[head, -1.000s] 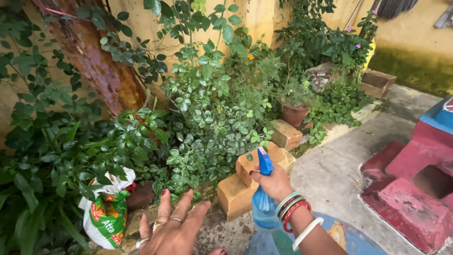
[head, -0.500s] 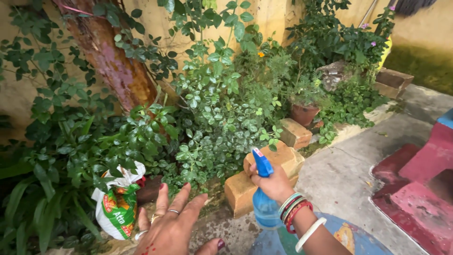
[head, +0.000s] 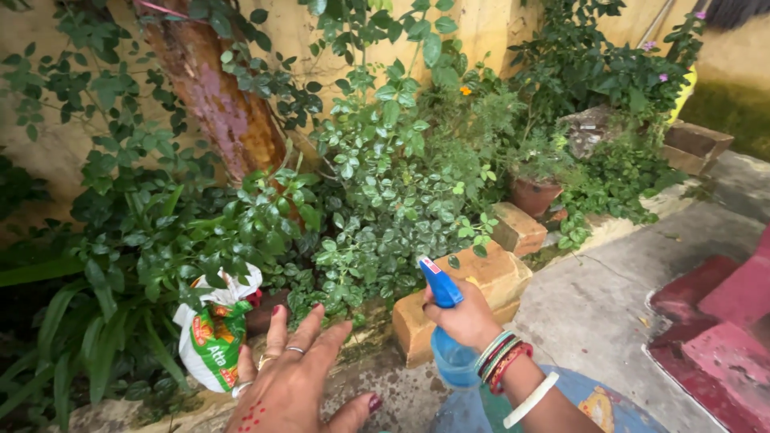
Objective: Spray water on the leaves of garden plants using a spray bottle.
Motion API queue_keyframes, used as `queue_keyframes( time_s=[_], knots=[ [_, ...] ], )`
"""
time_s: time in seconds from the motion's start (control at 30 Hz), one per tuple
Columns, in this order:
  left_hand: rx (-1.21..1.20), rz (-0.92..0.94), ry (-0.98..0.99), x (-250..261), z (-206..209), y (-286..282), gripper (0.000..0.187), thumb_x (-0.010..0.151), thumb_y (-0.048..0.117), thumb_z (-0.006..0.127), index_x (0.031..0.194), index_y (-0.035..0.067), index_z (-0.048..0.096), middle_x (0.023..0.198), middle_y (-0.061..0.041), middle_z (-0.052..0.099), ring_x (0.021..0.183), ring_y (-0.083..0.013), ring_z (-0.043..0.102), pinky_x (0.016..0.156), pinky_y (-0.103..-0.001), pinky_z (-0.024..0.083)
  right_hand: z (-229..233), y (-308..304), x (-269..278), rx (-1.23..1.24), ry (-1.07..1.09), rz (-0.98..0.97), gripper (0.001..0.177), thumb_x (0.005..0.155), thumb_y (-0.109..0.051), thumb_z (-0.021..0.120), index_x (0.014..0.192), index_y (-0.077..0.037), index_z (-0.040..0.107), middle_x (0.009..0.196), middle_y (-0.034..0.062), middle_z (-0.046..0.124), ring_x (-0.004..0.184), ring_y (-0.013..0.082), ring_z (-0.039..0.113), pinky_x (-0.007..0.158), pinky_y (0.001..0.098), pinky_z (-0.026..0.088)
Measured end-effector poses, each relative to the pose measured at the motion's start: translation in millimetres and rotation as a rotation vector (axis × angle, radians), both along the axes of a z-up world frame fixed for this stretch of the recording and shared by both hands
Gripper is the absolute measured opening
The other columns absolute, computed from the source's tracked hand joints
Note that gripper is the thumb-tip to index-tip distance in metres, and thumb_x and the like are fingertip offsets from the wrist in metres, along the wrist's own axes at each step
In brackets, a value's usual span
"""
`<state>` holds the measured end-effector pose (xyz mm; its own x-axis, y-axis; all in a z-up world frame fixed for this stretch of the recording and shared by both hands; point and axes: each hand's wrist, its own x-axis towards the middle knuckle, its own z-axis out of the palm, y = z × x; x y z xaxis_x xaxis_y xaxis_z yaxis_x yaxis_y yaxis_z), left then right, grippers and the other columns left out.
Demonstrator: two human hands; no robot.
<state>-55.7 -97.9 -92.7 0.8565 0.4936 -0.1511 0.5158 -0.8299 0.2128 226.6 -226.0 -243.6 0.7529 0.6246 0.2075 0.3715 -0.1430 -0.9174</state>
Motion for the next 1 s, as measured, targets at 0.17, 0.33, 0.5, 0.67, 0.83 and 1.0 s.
queue_keyframes(
  time_s=[0.17, 0.33, 0.5, 0.67, 0.83, 1.0],
  knots=[
    [-0.005, -0.001, -0.028, -5.8, 3.9, 1.0, 0.099, 0.077, 0.061, 0.084, 0.158, 0.035, 0.033, 0.171, -0.004, 0.014, 0.156, -0.0394, -0.003, 0.113, -0.071, 0.003, 12.4, 4.4, -11.8, -0.035, -0.078, -0.005, 0.019, 0.075, -0.012, 0.078, 0.092, -0.006, 0.070, 0.082, 0.0015, 0.072, 0.077, 0.0123, 0.069, 0.075, 0.0309, 0.058],
    [-0.118, 0.033, -0.035, -9.4, 22.0, -8.7, 0.095, 0.078, 0.050, 0.087, 0.157, 0.032, 0.038, 0.172, -0.003, 0.016, 0.155, -0.0376, -0.005, 0.116, -0.070, 0.003, 11.8, 5.4, -22.5, -0.047, -0.036, 0.075, 0.022, 0.073, -0.012, 0.079, 0.093, -0.009, 0.071, 0.082, 0.0007, 0.072, 0.077, 0.0114, 0.069, 0.075, 0.0294, 0.057],
    [-0.069, 0.018, -0.140, -14.7, 8.1, -0.1, 0.095, 0.076, 0.048, 0.089, 0.155, 0.029, 0.041, 0.169, -0.006, 0.020, 0.156, -0.0406, -0.001, 0.114, -0.068, 0.003, 12.7, 12.1, -26.8, -0.210, -0.083, 0.046, 0.018, 0.076, -0.014, 0.077, 0.091, -0.006, 0.072, 0.081, 0.0040, 0.074, 0.075, 0.0142, 0.070, 0.075, 0.0301, 0.058],
    [-0.041, 0.024, -0.264, -16.2, 10.3, -1.3, 0.092, 0.074, 0.043, 0.088, 0.152, 0.024, 0.044, 0.166, -0.011, 0.026, 0.155, -0.0421, 0.002, 0.113, -0.066, 0.004, 23.7, 11.5, -39.8, -0.020, -0.076, 0.158, 0.027, 0.071, -0.014, 0.077, 0.098, -0.011, 0.072, 0.087, -0.0033, 0.075, 0.082, 0.0085, 0.072, 0.078, 0.0279, 0.057],
    [-0.014, 0.100, -0.214, -13.2, 14.3, -5.0, 0.089, 0.076, 0.044, 0.086, 0.152, 0.027, 0.044, 0.167, -0.008, 0.023, 0.156, -0.0393, 0.001, 0.114, -0.067, 0.005, 16.5, 15.6, -37.0, -0.175, -0.057, 0.092, 0.020, 0.076, -0.013, 0.075, 0.095, -0.005, 0.073, 0.082, 0.0043, 0.075, 0.078, 0.0136, 0.070, 0.077, 0.0302, 0.058],
    [0.014, 0.144, -0.280, -10.0, 12.3, -4.3, 0.089, 0.073, 0.044, 0.087, 0.150, 0.026, 0.046, 0.166, -0.008, 0.022, 0.155, -0.0383, 0.003, 0.113, -0.067, 0.008, 15.6, 19.4, -29.2, -0.007, -0.047, 0.010, 0.023, 0.077, -0.012, 0.077, 0.099, -0.007, 0.071, 0.087, 0.0018, 0.076, 0.080, 0.0116, 0.072, 0.079, 0.0289, 0.058]
  ],
)
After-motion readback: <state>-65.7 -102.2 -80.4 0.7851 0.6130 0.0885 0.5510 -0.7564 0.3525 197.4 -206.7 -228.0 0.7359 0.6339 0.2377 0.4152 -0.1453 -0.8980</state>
